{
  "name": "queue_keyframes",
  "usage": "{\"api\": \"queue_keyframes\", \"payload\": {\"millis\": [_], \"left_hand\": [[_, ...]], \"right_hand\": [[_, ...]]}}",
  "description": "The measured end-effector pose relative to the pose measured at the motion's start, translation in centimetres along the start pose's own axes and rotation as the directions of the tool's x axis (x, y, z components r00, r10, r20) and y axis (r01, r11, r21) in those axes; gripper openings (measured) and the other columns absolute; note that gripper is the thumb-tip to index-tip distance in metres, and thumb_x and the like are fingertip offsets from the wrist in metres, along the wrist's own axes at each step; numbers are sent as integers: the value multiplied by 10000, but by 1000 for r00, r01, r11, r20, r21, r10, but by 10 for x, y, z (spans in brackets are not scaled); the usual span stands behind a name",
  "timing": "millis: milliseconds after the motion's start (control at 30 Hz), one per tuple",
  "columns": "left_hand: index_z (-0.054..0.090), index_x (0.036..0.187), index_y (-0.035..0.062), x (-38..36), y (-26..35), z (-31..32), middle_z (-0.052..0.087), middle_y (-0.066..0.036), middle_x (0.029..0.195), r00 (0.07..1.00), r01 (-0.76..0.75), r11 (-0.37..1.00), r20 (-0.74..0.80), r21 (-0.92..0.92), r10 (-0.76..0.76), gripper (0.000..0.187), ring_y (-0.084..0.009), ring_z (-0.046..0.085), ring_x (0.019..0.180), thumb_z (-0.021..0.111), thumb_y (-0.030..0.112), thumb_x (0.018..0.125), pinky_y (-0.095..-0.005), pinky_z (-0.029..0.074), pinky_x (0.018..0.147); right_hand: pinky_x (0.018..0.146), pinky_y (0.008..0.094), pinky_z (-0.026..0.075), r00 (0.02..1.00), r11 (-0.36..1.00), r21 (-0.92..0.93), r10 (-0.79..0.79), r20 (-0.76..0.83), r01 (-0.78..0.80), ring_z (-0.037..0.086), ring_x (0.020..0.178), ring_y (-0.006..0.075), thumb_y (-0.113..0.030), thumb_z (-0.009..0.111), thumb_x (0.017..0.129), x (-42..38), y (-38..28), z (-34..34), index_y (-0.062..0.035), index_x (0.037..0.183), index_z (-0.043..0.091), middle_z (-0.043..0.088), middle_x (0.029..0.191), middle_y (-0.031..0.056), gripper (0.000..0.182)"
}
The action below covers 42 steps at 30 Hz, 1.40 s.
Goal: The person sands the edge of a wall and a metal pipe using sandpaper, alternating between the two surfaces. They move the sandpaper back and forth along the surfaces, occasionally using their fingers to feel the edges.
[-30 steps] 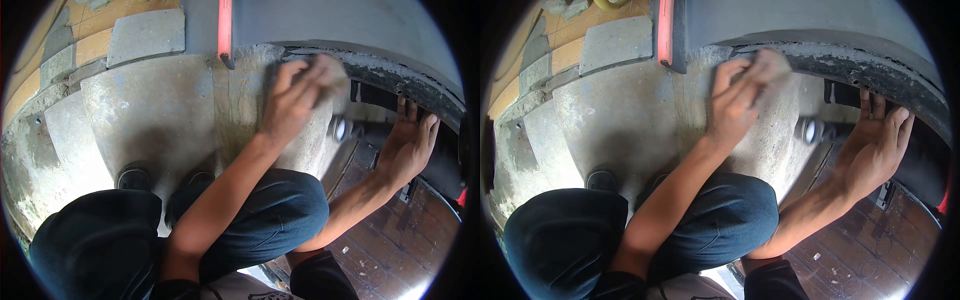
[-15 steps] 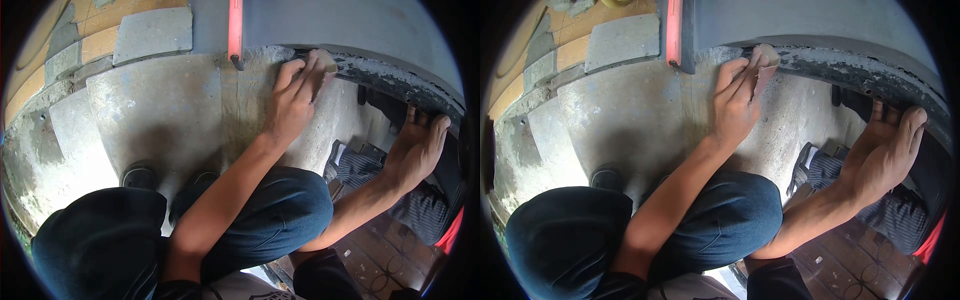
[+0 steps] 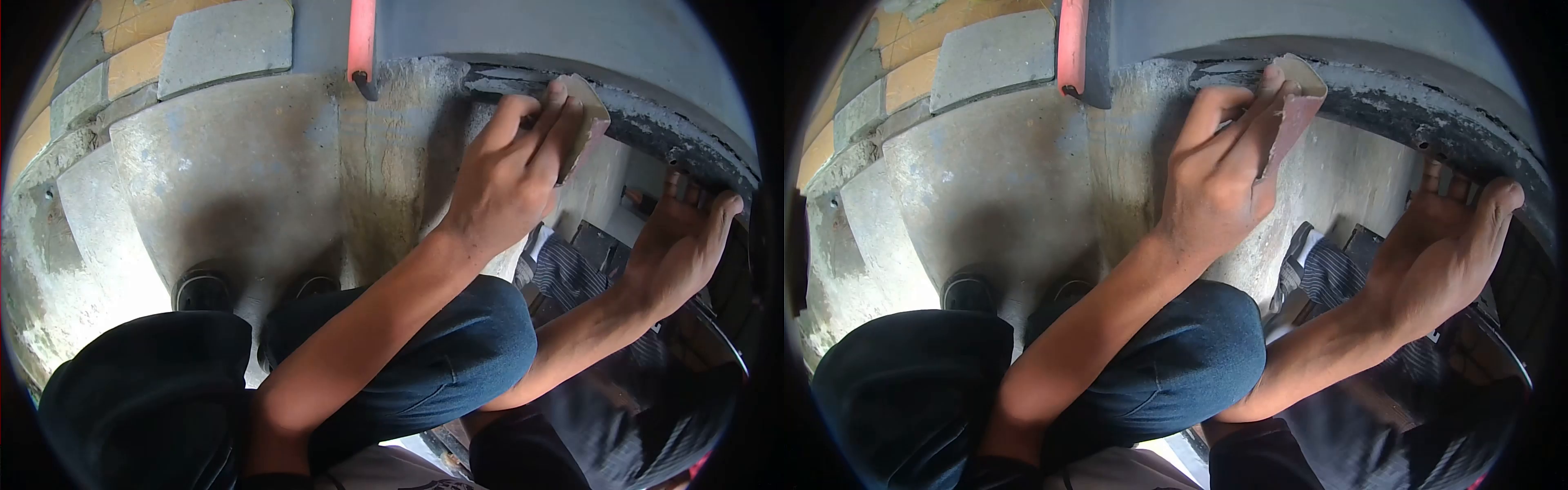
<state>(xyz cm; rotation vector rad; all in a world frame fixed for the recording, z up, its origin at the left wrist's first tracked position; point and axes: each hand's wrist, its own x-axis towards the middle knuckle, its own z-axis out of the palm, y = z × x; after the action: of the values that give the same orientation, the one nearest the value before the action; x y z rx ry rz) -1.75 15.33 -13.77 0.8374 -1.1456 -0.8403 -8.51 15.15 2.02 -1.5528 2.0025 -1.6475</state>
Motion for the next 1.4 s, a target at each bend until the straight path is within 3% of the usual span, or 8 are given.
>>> {"api": "queue_keyframes", "payload": {"millis": [233, 300, 467, 900, 967, 1233, 1267, 1400], "left_hand": [[528, 1294, -122, -12, -15, -7, 719, -200, 948, 995, 91, 993, 24, 80, -93, 569, -315, 627, 878, 639, -96, 736, -356, 553, 731], [698, 1042, -76, -6, -3, -6, 701, -169, 823, 970, 245, 968, -29, 50, -243, 220, -288, 650, 837, 641, -47, 831, -366, 540, 668], [623, 1176, -76, -13, -8, 5, 704, -221, 1072, 1000, -7, 999, -29, 53, 8, 436, -310, 639, 911, 653, -74, 741, -370, 579, 754], [664, 1142, -71, -19, -23, -7, 703, -192, 1110, 990, -131, 963, 76, 235, 117, 415, -262, 626, 1006, 694, -55, 729, -335, 600, 772], [646, 1177, -68, -18, -33, -10, 715, -201, 1069, 994, 74, 966, 60, 248, -92, 454, -292, 651, 977, 680, -89, 724, -369, 601, 771], [652, 1172, -77, -15, -28, -9, 710, -203, 1114, 987, -158, 967, 69, 201, 147, 442, -267, 646, 966, 673, -82, 731, -344, 596, 793], [658, 1153, -72, -18, -33, -14, 711, -200, 1103, 997, 19, 979, 66, 201, -33, 437, -265, 644, 965, 677, -76, 717, -343, 594, 792], [648, 1124, -91, -18, -34, -10, 714, -200, 1040, 995, -53, 968, 89, 245, 32, 397, -269, 639, 946, 658, -82, 728, -331, 587, 767]], "right_hand": [[1029, 402, 418, 999, 999, -29, -31, -5, 31, 539, 1131, 189, -286, 476, 1067, 0, 0, 4, -3, 1318, 523, 575, 1239, 97, 381], [1026, 402, 418, 999, 999, -44, -26, -25, 25, 539, 1132, 188, -286, 476, 1068, -2, 0, 6, -4, 1319, 522, 575, 1238, 96, 381], [1023, 402, 422, 1000, 998, -64, 4, 12, -3, 532, 1138, 183, -278, 484, 1065, -3, -2, 1, -7, 1315, 523, 575, 1219, 90, 370], [1127, 487, 315, 1000, 1000, -20, -4, -26, 4, 533, 1164, 222, -298, 479, 1060, -2, 0, 8, -60, 1257, 577, 609, 1231, 87, 324], [1132, 494, 313, 1000, 1000, -2, -20, 0, 20, 529, 1190, 225, -300, 474, 1061, -2, 0, 6, -69, 1249, 585, 615, 1232, 83, 319], [1122, 474, 334, 1000, 999, -39, -25, 12, 26, 517, 1206, 221, -305, 496, 1053, -4, -1, 5, -55, 1288, 563, 600, 1231, 92, 350], [1145, 495, 305, 1000, 999, -50, -13, 0, 13, 522, 1213, 218, -307, 475, 1059, -4, -2, 7, -72, 1307, 559, 610, 1258, 87, 351], [1141, 494, 309, 999, 997, -65, -30, 23, 31, 525, 1207, 218, -304, 473, 1060, -4, -2, 4, -75, 1321, 552, 610, 1259, 88, 356]]}}
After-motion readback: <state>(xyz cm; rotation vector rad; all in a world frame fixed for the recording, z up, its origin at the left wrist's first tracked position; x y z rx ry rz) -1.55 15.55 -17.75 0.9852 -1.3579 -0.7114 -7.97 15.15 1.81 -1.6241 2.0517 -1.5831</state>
